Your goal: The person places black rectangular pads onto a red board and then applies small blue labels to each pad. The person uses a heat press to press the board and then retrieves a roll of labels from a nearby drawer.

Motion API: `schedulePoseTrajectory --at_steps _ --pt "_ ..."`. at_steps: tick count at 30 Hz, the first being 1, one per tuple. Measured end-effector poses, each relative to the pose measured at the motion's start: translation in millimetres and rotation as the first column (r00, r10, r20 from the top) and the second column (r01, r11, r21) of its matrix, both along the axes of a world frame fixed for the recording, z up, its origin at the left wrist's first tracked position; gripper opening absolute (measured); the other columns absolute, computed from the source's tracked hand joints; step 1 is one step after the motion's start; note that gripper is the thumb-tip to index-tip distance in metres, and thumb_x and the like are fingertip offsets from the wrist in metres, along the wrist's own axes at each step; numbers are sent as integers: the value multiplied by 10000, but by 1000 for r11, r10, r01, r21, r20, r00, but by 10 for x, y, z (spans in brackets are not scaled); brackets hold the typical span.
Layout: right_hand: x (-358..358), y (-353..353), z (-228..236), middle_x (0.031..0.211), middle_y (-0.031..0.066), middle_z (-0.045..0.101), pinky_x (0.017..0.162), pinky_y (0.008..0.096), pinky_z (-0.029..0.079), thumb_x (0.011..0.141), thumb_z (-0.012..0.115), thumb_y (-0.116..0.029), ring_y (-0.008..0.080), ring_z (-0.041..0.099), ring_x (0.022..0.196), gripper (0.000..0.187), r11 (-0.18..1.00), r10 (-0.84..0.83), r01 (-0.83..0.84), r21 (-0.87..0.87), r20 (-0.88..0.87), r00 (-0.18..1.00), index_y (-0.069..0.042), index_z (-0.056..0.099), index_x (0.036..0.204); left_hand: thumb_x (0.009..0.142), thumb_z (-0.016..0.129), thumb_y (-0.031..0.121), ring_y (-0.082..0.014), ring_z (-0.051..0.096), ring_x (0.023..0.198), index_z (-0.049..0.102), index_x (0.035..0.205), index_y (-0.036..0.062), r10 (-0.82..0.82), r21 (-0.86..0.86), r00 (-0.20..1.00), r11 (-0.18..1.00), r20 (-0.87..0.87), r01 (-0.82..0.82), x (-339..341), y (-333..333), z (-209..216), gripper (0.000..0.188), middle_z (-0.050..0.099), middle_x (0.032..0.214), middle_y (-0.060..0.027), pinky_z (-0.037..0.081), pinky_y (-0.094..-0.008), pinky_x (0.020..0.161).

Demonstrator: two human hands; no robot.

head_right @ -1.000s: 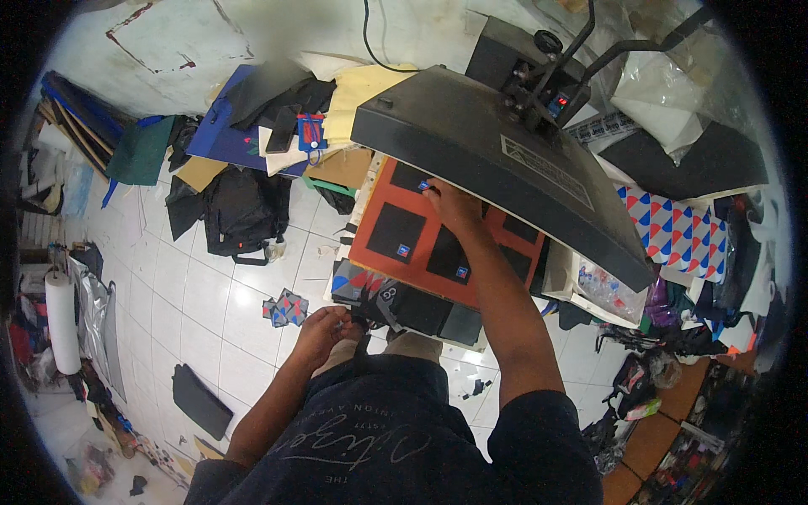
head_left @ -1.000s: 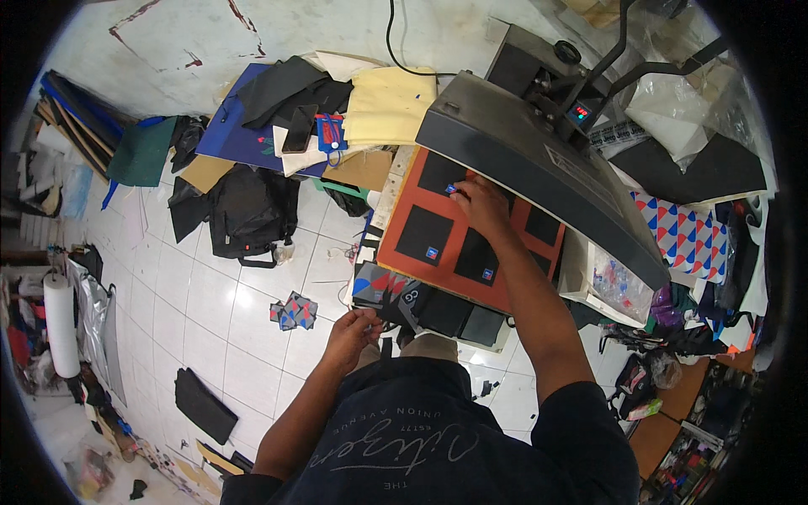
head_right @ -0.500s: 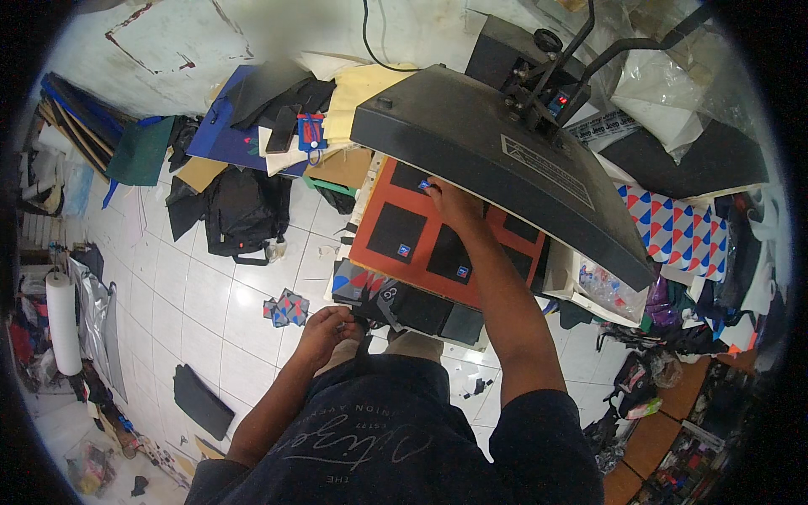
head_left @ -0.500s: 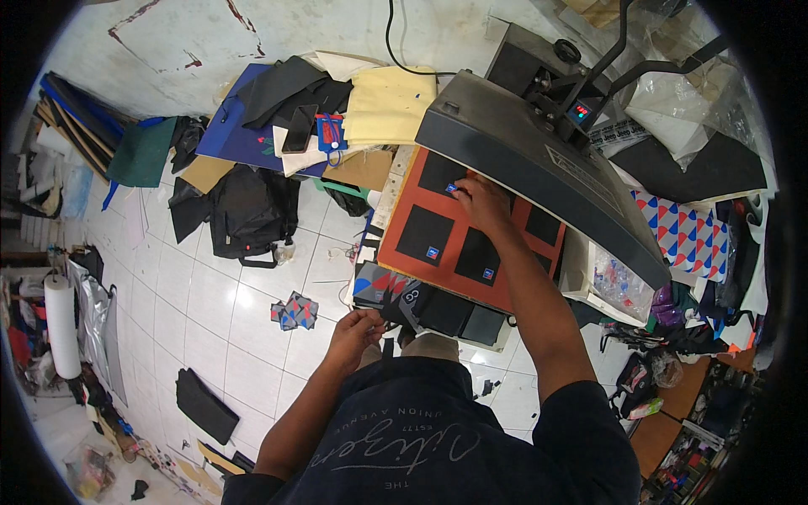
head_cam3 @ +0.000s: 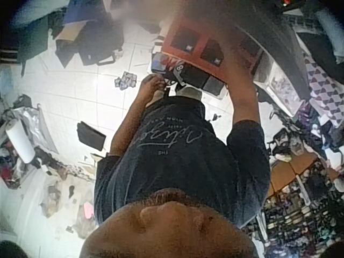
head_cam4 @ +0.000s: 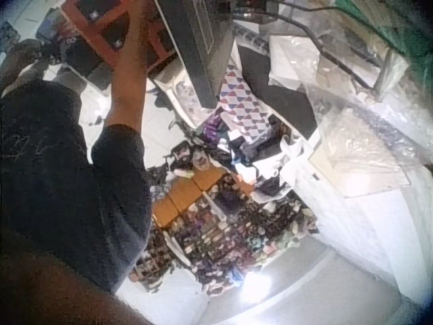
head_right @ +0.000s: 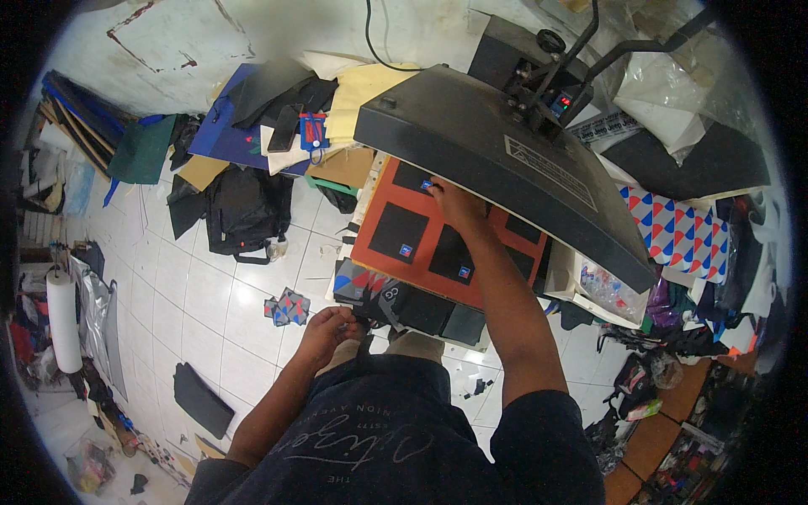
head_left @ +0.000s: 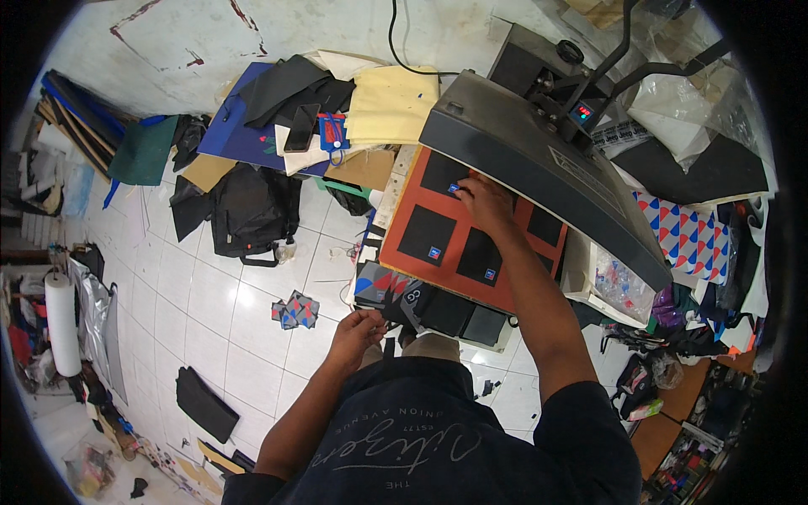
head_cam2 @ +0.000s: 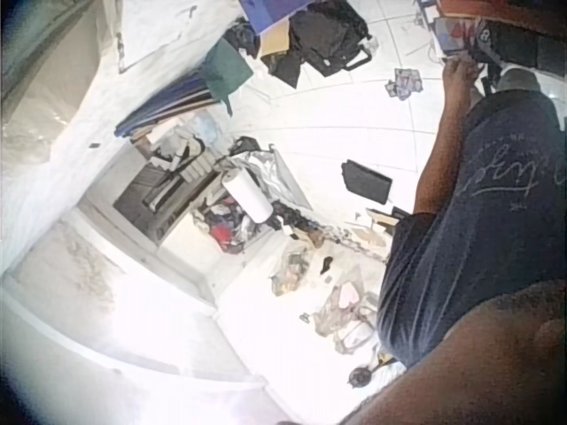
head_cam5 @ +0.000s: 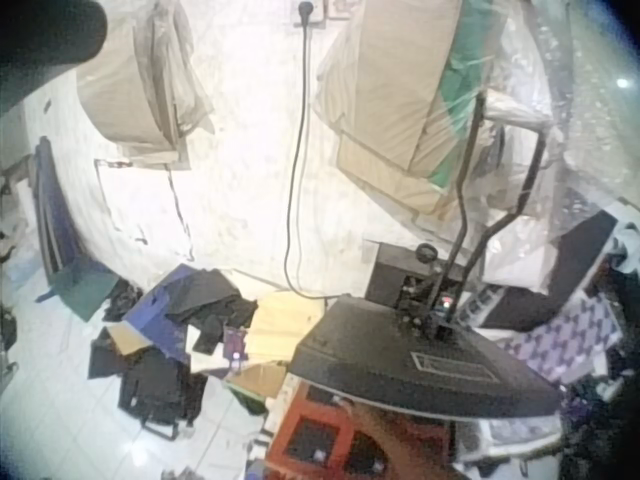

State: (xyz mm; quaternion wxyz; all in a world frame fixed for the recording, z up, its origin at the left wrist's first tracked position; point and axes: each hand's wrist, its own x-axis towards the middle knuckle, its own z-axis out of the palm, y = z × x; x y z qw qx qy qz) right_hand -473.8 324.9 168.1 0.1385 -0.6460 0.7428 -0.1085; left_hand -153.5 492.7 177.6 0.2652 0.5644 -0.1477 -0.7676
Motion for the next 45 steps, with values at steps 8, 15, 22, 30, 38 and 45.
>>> schedulePoseTrajectory --at_steps 8,15,22,30,38,45 --pt "-45 267 411 957 98 623 792 338 486 877 632 -302 221 613 870 361 997 -66 76 -20 301 951 -58 614 1142 905 551 115 -207 617 903 539 1101 -19 75 26 993 997 -95 -73 -8 -57 92 237 606 991 -106 516 -294 843" --pt "564 1037 734 952 118 623 715 316 486 877 630 -215 233 626 844 272 995 38 -86 43 649 760 -48 633 1091 911 536 73 -219 619 949 516 1146 -14 72 -105 987 991 -144 -87 -346 -297 393 252 607 1058 -136 515 -300 842" --pt "788 1471 859 941 49 590 674 237 449 896 626 -130 101 558 769 212 999 27 14 -44 808 588 -21 636 1077 915 540 63 -187 634 939 539 1136 -16 85 -109 954 987 -286 -121 -635 -427 713 235 622 1034 -122 541 -275 813" --pt "715 1688 856 938 88 629 700 285 479 888 623 -201 172 622 812 257 999 37 -19 -32 807 590 -40 622 1088 910 542 32 -169 638 918 549 1134 -19 9 -205 980 977 -197 -51 -794 -266 661 230 622 1022 -112 549 -255 809" --pt "682 1889 750 896 56 631 710 261 472 864 661 -165 118 595 808 228 996 -91 25 91 857 508 -19 608 1030 903 584 45 -143 634 841 564 1060 -1 59 -205 978 974 -198 -100 -883 -52 515 165 619 964 -87 552 -238 764" --pt "648 1997 817 901 106 629 733 346 477 859 634 -206 238 620 848 208 999 -6 -34 36 763 647 -30 604 967 863 613 18 -154 629 830 559 993 34 107 -147 969 979 -222 -141 -954 42 492 141 616 931 -68 544 -249 760"
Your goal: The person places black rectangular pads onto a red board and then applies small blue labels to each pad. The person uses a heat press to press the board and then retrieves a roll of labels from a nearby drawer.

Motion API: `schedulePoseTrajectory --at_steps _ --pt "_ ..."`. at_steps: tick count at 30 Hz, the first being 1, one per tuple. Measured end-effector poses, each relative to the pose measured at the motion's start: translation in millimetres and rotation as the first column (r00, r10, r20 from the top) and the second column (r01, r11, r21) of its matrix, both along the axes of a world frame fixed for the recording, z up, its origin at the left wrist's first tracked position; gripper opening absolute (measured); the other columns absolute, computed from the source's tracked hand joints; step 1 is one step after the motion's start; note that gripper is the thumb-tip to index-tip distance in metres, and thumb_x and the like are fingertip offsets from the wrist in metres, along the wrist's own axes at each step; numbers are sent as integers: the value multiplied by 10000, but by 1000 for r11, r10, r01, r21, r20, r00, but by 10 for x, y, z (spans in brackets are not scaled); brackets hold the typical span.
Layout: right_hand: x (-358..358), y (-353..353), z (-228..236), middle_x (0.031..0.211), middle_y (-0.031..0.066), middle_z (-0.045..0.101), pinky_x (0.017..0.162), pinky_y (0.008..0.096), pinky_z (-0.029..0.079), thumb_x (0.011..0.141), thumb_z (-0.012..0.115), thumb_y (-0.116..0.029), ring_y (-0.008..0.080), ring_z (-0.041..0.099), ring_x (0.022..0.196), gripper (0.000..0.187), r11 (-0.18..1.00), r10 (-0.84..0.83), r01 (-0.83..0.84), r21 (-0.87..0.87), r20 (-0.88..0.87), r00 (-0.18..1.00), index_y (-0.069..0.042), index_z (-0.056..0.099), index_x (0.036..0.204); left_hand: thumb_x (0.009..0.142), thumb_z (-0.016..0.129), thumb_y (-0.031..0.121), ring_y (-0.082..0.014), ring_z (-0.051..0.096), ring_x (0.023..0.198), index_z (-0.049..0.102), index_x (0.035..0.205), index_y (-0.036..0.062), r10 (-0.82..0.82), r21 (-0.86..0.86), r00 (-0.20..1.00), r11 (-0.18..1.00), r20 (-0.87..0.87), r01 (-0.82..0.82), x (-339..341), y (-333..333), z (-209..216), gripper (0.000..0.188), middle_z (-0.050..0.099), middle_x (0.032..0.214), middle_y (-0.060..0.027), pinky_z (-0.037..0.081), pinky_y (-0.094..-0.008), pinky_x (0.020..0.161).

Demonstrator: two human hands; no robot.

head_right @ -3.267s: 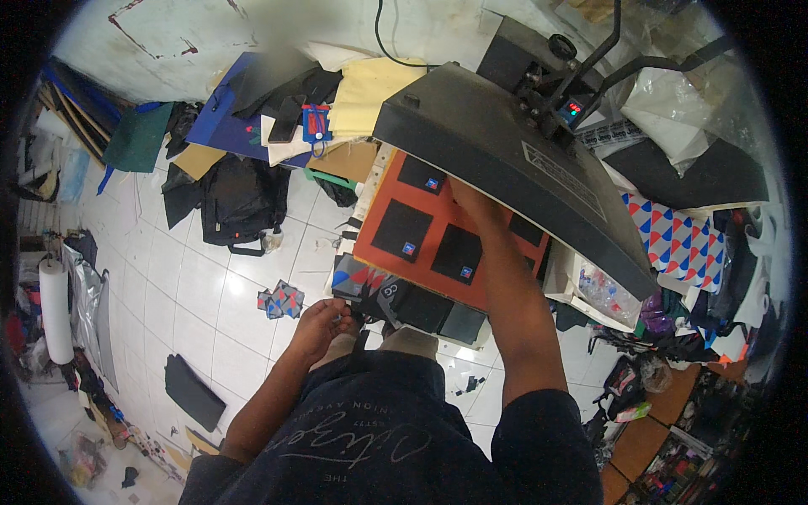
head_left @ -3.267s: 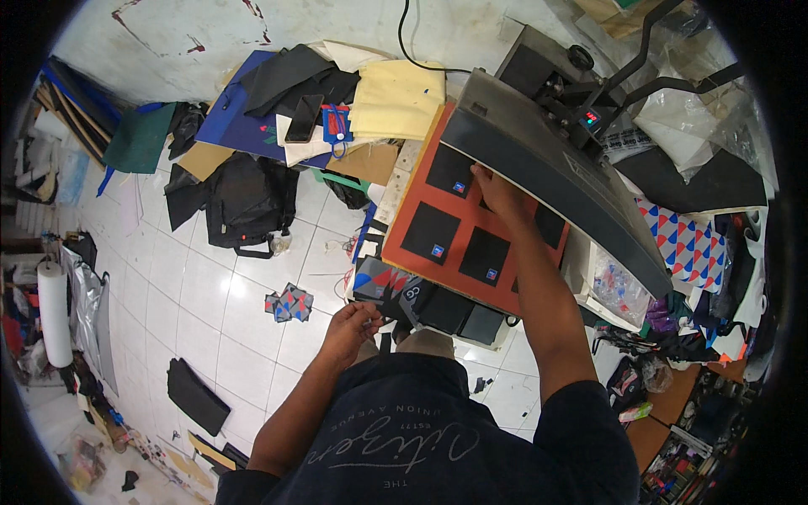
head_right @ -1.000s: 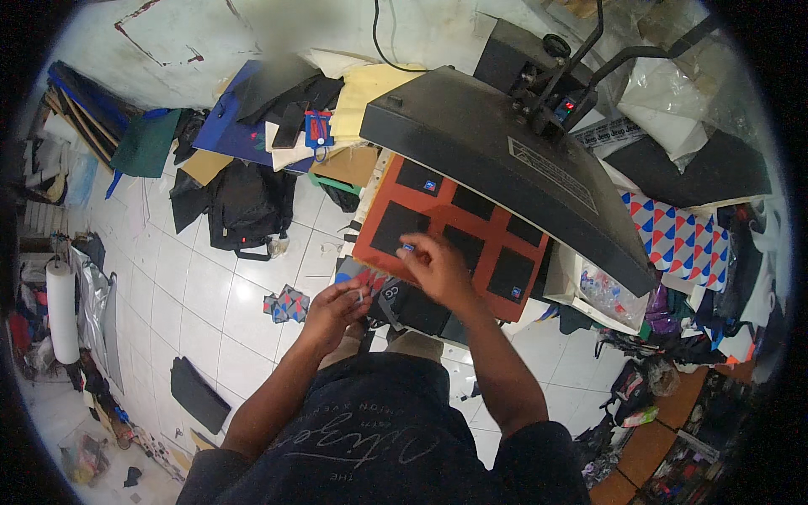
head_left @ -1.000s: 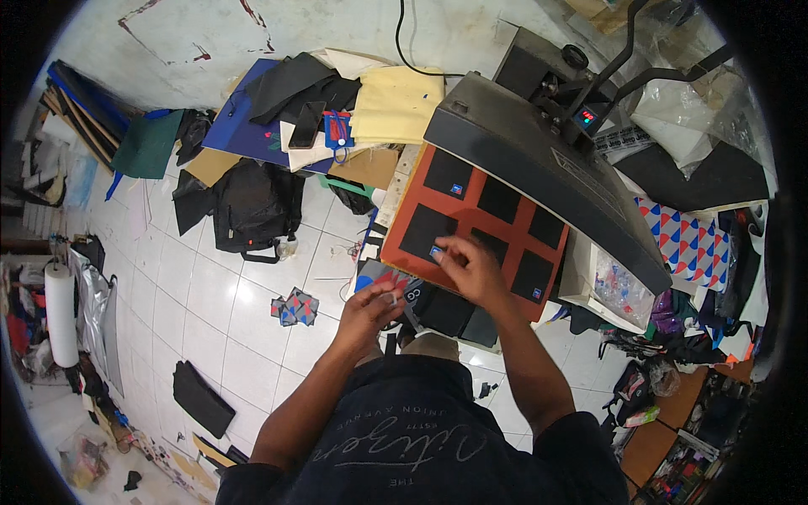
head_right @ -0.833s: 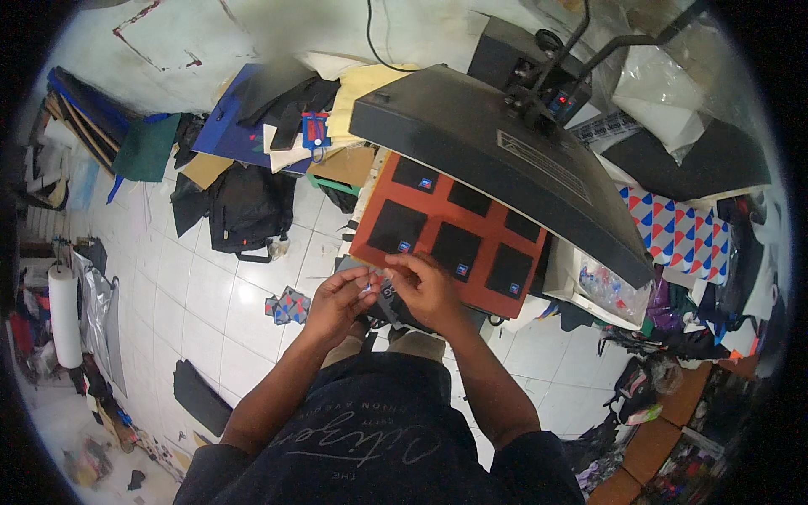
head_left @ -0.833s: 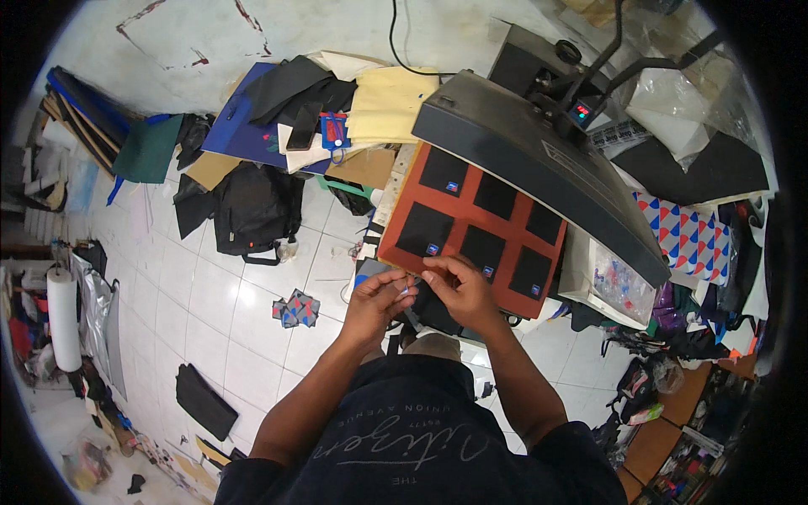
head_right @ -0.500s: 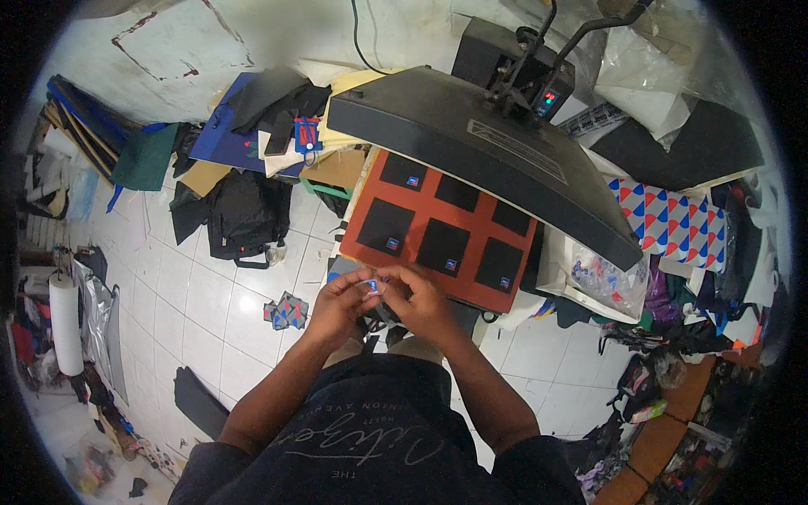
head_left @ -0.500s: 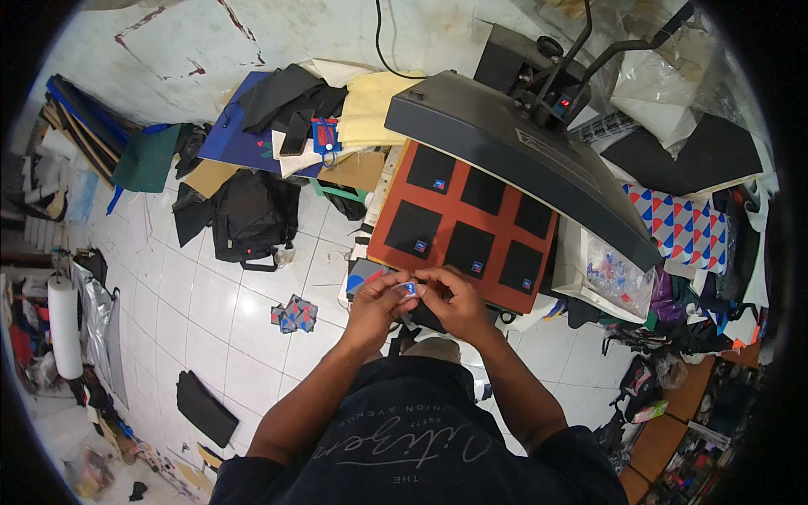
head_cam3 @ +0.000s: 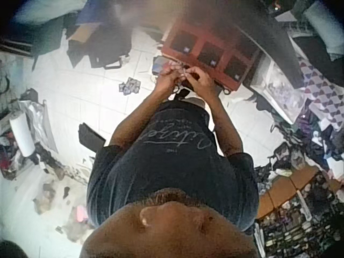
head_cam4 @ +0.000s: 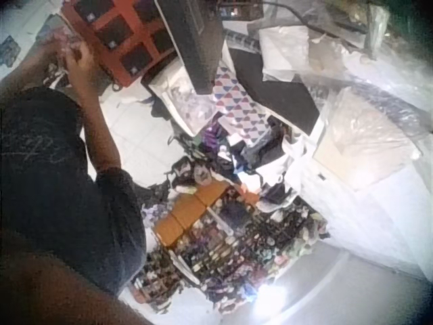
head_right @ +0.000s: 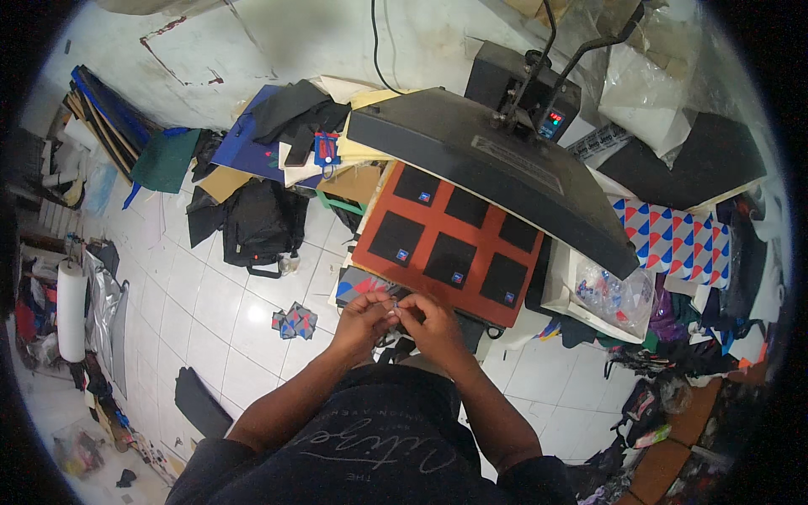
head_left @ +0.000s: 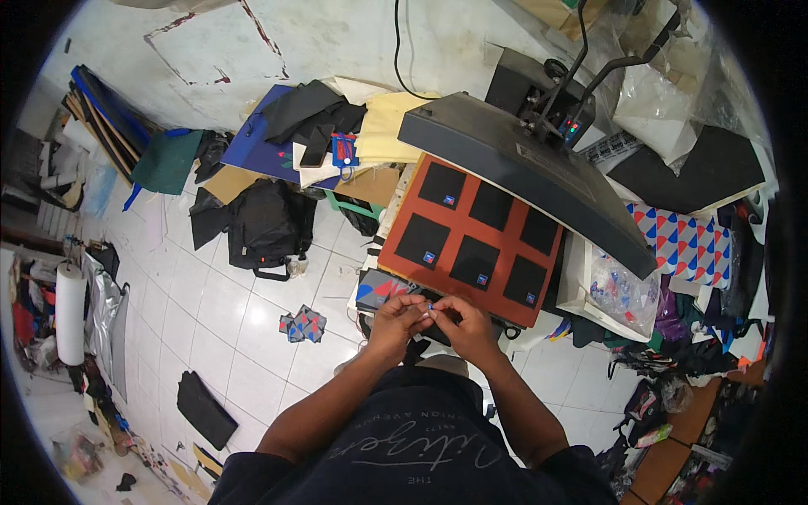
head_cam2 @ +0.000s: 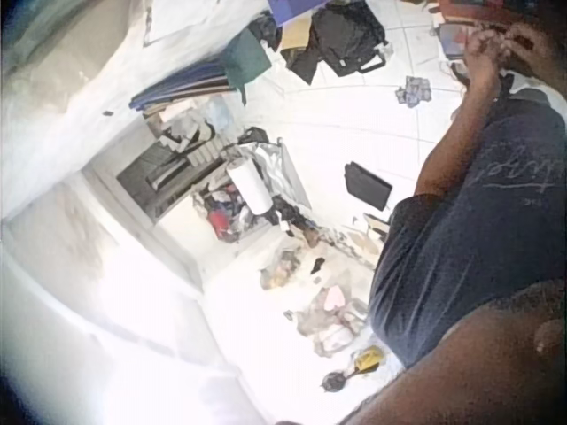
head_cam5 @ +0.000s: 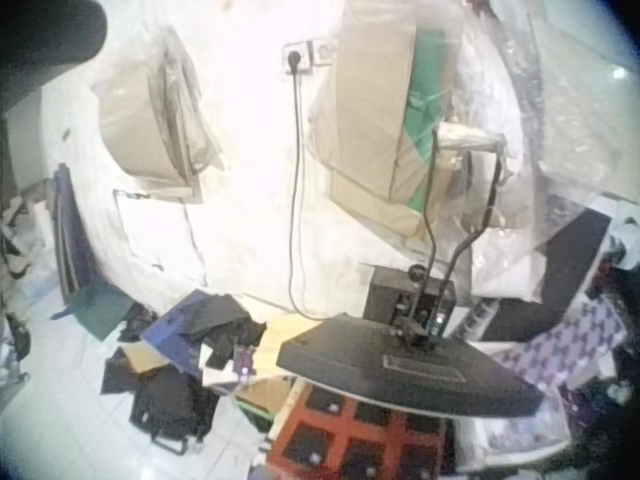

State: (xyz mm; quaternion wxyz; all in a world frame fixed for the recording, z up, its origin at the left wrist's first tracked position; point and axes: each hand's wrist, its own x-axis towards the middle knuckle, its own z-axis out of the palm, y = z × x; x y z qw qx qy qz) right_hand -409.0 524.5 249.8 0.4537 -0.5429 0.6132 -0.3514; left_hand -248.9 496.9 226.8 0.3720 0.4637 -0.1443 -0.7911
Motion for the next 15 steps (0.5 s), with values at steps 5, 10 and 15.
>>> schedulePoseTrajectory --at_steps 5,10,15 --pt "-2 46 -4 917 108 619 742 356 472 877 603 -210 253 611 863 180 999 -20 17 -36 -79 997 -49 604 957 863 642 55 -150 635 833 569 1010 24 -79 -3 996 997 35 79 3 38 8 167 631 914 -68 544 -253 753" --pt "-52 97 -133 914 106 632 726 343 477 885 592 -237 236 622 839 212 995 -104 104 6 -1 995 -46 606 976 860 655 72 -152 641 812 572 1017 12 -75 -21 995 997 67 77 -74 93 -2 188 636 903 -82 549 -256 744" --pt "-118 70 -121 853 97 649 694 319 479 889 591 -255 204 631 763 240 992 -64 56 111 64 996 -37 609 987 839 670 66 -149 630 826 560 1001 49 -102 -8 991 995 92 103 -103 98 26 197 630 925 -64 524 -252 734"
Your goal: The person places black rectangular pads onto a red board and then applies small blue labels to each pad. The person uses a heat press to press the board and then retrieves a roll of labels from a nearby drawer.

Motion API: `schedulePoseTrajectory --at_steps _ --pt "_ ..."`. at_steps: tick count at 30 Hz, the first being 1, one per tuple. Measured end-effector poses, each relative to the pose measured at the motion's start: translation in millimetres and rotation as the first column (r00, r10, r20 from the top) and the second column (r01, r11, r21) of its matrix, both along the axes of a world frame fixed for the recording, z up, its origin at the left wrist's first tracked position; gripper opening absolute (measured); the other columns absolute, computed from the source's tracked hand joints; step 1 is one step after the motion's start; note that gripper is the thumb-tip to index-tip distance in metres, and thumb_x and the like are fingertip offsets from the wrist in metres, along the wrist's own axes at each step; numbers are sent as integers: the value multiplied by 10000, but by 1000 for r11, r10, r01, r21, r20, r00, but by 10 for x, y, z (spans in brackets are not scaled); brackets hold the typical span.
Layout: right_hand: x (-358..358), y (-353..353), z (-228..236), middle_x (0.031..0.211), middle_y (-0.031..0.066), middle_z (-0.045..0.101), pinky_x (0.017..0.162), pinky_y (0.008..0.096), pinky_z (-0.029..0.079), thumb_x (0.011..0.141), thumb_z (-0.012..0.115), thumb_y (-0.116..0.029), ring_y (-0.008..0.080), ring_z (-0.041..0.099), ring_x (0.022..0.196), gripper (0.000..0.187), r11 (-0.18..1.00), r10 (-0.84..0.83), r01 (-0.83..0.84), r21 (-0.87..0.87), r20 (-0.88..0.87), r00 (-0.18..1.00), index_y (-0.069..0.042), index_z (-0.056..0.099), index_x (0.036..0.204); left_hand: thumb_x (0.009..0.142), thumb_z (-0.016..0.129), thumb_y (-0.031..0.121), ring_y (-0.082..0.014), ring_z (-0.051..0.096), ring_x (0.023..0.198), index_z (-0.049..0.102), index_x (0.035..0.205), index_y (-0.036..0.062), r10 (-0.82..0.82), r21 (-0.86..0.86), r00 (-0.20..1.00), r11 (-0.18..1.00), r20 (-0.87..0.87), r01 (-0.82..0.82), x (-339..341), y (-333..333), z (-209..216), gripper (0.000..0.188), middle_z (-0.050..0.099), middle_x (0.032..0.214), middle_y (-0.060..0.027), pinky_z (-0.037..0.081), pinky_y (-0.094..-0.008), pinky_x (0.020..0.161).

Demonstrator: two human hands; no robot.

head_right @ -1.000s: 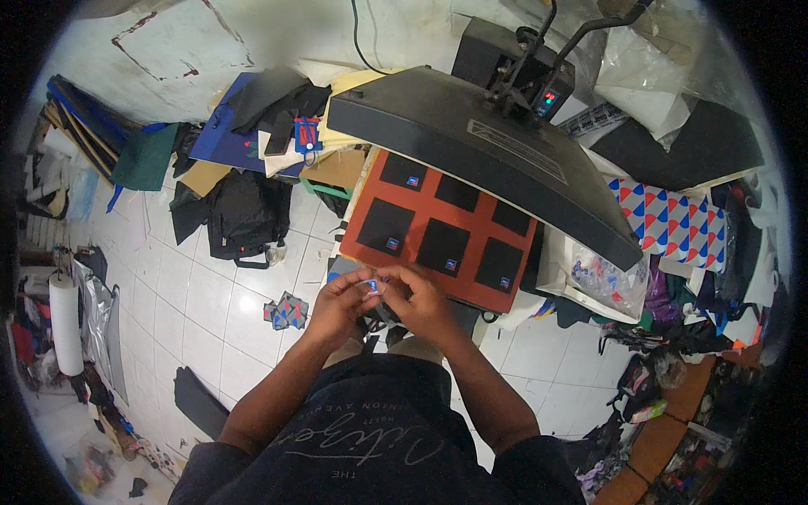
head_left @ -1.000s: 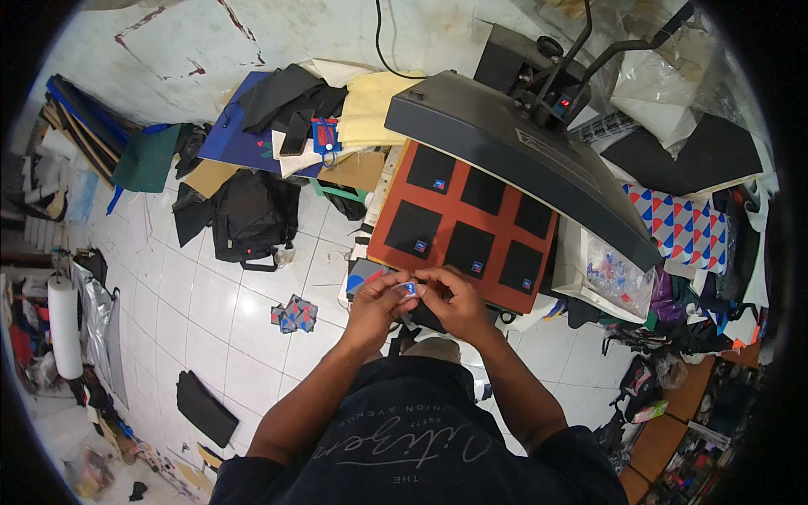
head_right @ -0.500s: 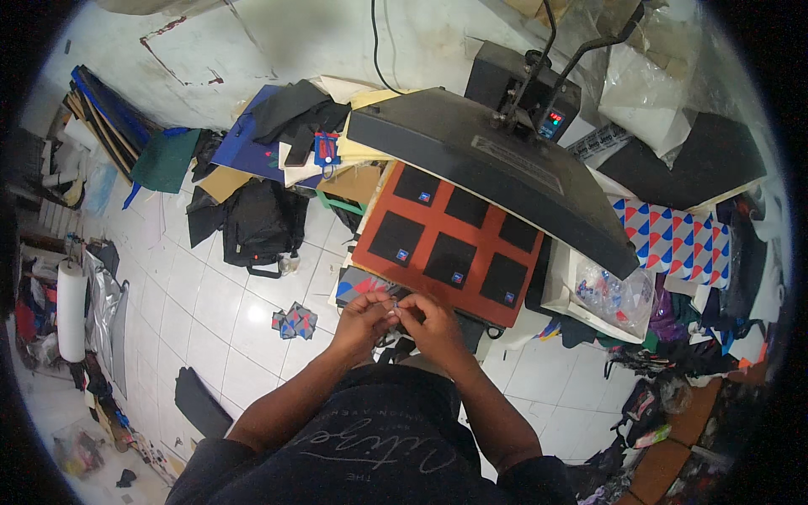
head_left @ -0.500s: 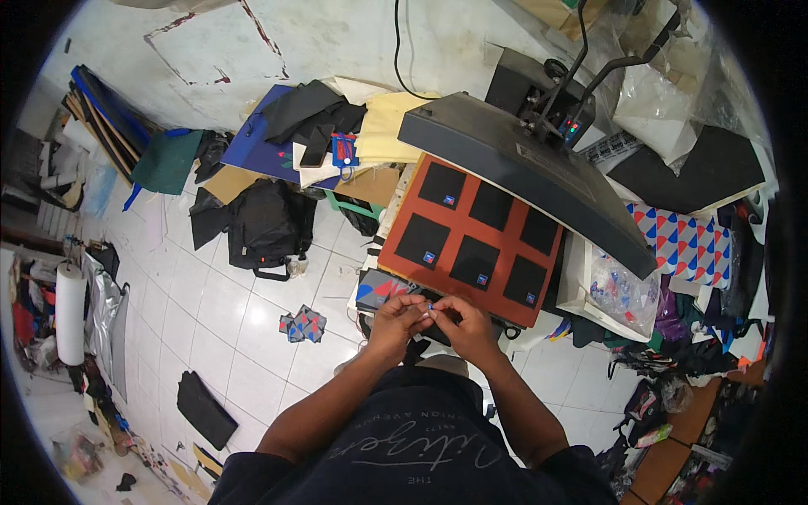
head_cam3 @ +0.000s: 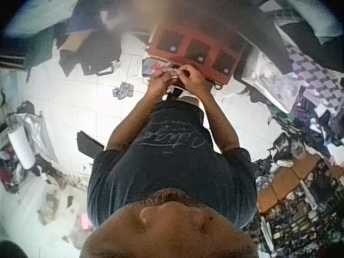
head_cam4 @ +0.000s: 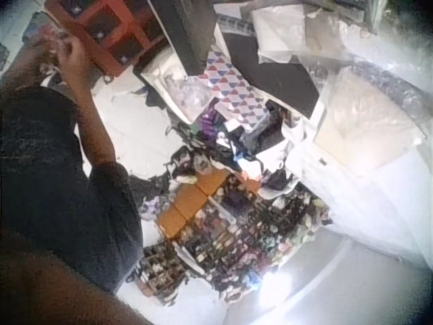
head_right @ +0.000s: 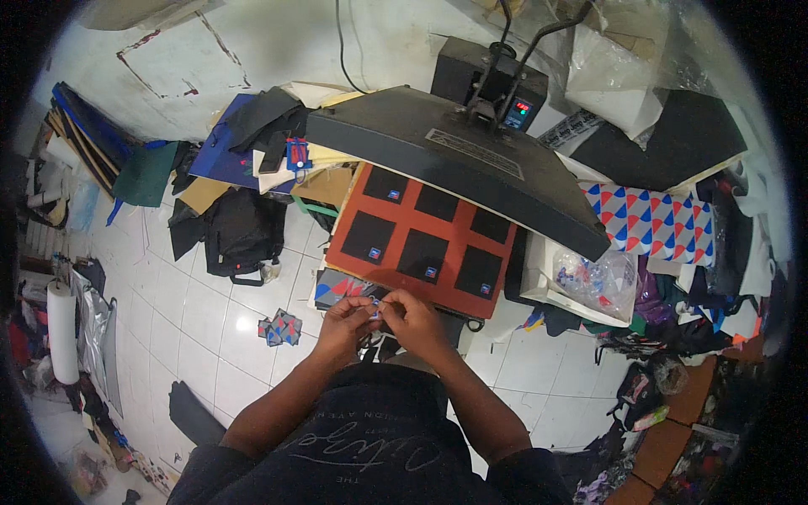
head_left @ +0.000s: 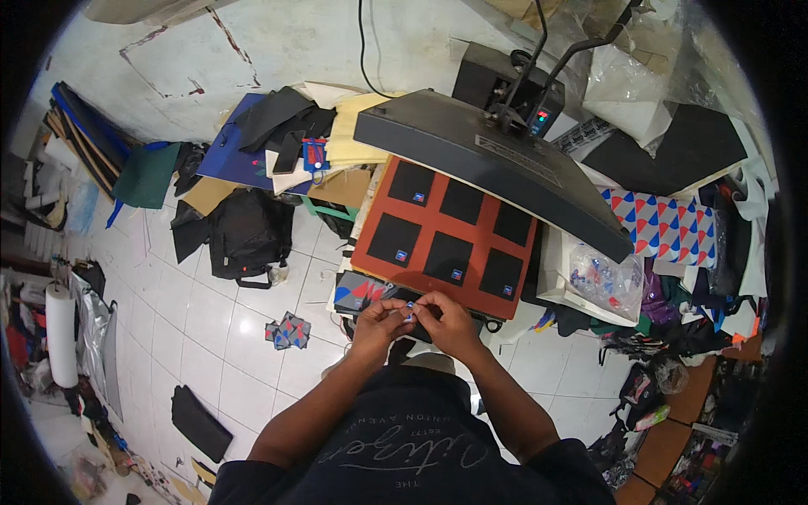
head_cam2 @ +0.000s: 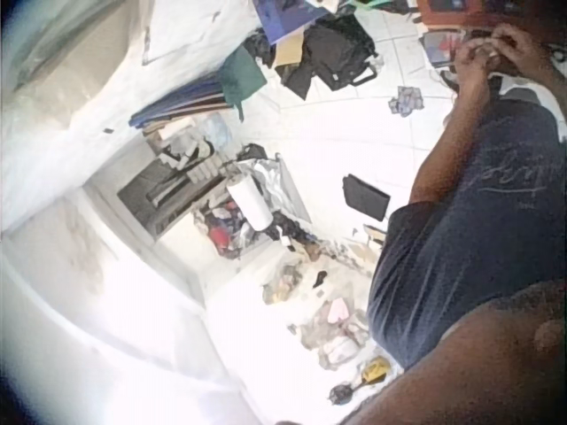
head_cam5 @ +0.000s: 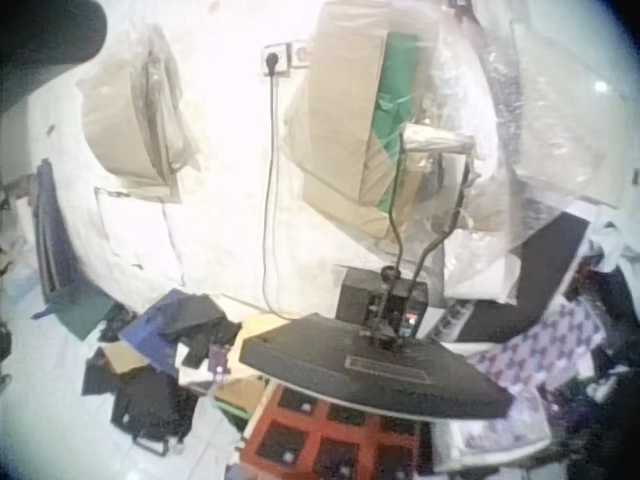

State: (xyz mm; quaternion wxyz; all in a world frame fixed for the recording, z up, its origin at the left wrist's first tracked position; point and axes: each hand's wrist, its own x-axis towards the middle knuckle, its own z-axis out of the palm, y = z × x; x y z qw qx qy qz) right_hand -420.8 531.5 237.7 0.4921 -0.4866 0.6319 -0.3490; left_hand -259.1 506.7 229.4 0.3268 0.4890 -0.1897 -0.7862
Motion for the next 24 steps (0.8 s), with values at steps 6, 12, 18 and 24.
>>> schedulePoseTrajectory --at_steps 6,12,18,24 --pt "-210 -188 -98 876 55 638 751 275 469 917 571 -161 127 600 818 140 995 41 -35 -93 56 998 -25 603 934 847 649 38 -175 627 869 562 998 43 41 8 999 999 -11 -41 32 16 -74 175 624 947 -72 525 -293 791" --pt "-1117 -1034 -100 935 76 648 788 343 472 907 584 -283 215 622 884 212 995 -49 79 58 -409 911 -78 625 941 859 626 29 -194 618 908 554 1007 25 100 43 994 994 -45 -98 245 133 -226 165 613 969 -85 527 -311 827" --pt "-1840 -1523 -965 833 52 626 741 287 443 883 623 -239 138 574 793 204 985 -4 -74 -153 -456 890 -39 629 921 866 599 21 -201 621 899 550 1020 24 110 31 994 993 -21 -110 358 157 -179 161 617 979 -95 522 -309 808" --pt "-1892 -1731 -1321 777 35 601 731 297 443 878 625 -236 125 556 759 196 999 9 -25 -22 -552 834 -40 615 875 869 595 34 -196 623 900 541 1047 20 109 30 994 993 27 -110 430 156 -213 187 619 982 -92 519 -302 786"
